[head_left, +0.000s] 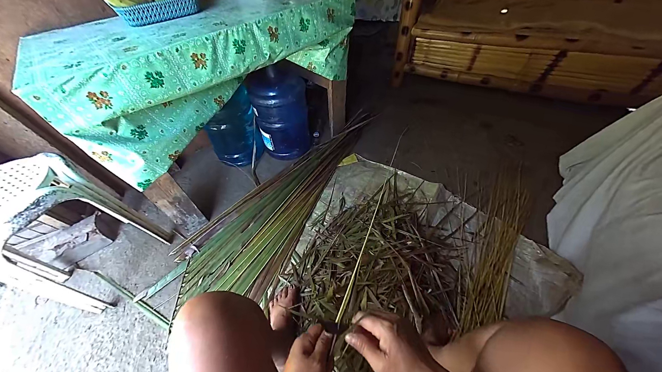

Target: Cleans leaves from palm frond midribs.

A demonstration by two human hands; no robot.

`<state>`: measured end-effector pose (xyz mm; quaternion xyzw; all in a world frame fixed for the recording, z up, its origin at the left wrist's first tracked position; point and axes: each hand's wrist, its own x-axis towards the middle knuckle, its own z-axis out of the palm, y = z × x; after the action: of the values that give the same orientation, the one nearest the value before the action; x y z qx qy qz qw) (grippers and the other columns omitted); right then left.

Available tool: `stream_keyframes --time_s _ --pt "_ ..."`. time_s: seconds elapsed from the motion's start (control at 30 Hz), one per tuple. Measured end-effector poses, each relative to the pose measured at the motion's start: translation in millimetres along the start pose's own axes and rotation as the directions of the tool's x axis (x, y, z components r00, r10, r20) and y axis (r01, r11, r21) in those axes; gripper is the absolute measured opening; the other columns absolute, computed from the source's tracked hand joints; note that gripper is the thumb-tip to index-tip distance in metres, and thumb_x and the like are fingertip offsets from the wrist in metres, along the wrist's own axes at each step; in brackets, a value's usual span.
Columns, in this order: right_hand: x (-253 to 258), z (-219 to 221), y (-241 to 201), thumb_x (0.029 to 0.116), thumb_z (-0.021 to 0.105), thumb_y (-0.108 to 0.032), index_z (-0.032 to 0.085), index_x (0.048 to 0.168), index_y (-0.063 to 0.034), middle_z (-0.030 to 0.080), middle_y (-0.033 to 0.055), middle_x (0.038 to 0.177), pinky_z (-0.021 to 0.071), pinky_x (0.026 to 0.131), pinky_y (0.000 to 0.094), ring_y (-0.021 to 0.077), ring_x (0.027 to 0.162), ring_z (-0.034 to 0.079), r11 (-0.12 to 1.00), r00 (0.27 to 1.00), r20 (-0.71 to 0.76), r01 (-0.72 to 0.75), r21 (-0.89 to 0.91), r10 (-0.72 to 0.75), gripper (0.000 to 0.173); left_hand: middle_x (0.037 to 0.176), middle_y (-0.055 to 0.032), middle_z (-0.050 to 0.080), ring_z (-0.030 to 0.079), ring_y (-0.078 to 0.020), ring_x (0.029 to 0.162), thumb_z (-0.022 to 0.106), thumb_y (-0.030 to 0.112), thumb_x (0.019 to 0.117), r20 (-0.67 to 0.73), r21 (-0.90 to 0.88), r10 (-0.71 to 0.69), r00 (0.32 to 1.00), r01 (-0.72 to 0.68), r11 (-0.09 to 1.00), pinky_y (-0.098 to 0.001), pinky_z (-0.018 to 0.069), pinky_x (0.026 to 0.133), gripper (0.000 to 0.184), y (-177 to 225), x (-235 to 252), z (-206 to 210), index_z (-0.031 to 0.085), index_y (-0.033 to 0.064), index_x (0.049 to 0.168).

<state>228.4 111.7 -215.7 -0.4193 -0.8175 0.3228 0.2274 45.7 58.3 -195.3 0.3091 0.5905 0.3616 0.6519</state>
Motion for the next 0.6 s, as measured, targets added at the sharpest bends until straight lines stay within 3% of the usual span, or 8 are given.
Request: stream_keyframes --time_s 0.1,0.2,0.3,0.37,0.5,0.6 --pt "10.4 -13.6 13.9 0.1018 0.056 -0.036 0.074 0.099 -0.0015 0.073 0.0147 0.096 0.0561 0.083 0.0519 0.0296 0.091 0.072 0.984 0.984 -0.046 -0.174 -0.047 0.172 0.039 0.053 0.0058 0.038 0.033 -0.0018 0.038 0.032 0.016 0.1125 0.063 -0.043 -0.017 0.998 0.019 0.999 -0.0166 0.0299 0.037 0.027 -2.7 -7.0 -1.5 0.052 0.0086 0.096" --pt "23.6 -30.6 23.8 0.1056 0.053 -0.037 0.072 0.108 -0.0016 0.071 0.0171 0.096 0.0523 0.086 0.0552 0.0328 0.093 0.069 0.912 0.913 -0.051 -0.407 -0.051 0.405 0.04 0.052 0.0054 0.039 0.032 -0.0017 0.038 0.032 0.016 0.1122 0.082 -0.057 -0.032 0.996 0.037 0.998 -0.0166 0.0279 0.036 0.029 -7.3 -14.1 -3.0 0.053 0.0089 0.094" --pt "30.1 -39.8 29.3 0.108 0.05 -0.035 0.069 0.114 -0.001 0.07 0.0196 0.096 0.0503 0.086 0.0585 0.0356 0.093 0.068 0.852 0.841 -0.157 -0.524 0.009 0.519 0.04 0.052 0.0057 0.039 0.032 -0.0012 0.038 0.032 0.016 0.1119 0.076 -0.031 -0.012 0.997 0.015 0.999 -0.0165 0.0275 0.036 0.029 -7.8 -17.4 -4.9 0.053 0.0087 0.093" --pt "28.6 -46.0 32.5 0.1079 0.05 -0.034 0.069 0.112 -0.0018 0.069 0.017 0.093 0.0498 0.084 0.0563 0.0322 0.089 0.067 0.859 0.844 -0.161 -0.507 0.073 0.512 0.038 0.052 0.0055 0.04 0.033 -0.0014 0.038 0.033 0.015 0.1118 0.071 -0.013 -0.006 0.997 0.007 1.0 -0.0166 0.0282 0.036 0.029 -6.7 -18.2 -6.4 0.053 0.0087 0.093" --pt "14.2 -31.9 9.4 0.1035 0.053 -0.032 0.071 0.104 -0.0016 0.065 0.0095 0.082 0.0509 0.072 0.0437 0.0196 0.075 0.061 0.925 0.955 0.095 -0.297 0.236 0.282 0.035 0.053 0.0041 0.04 0.034 -0.0032 0.039 0.035 0.016 0.1124 0.025 0.021 0.006 1.0 -0.007 1.0 -0.0182 0.0298 0.037 0.029 -5.0 -3.0 -5.6 0.054 0.0064 0.093" --pt "4.1 -5.2 -4.5 0.1008 0.056 -0.035 0.071 0.097 -0.0014 0.066 0.0117 0.08 0.0519 0.07 0.0462 0.0234 0.075 0.064 0.968 0.981 0.17 -0.128 0.216 0.092 0.037 0.055 0.0038 0.043 0.036 -0.0041 0.041 0.038 0.014 0.1109 -0.06 0.063 0.061 0.996 -0.057 0.996 -0.0199 0.0335 0.04 0.029 -4.6 10.7 -0.9 0.06 0.004 0.095"
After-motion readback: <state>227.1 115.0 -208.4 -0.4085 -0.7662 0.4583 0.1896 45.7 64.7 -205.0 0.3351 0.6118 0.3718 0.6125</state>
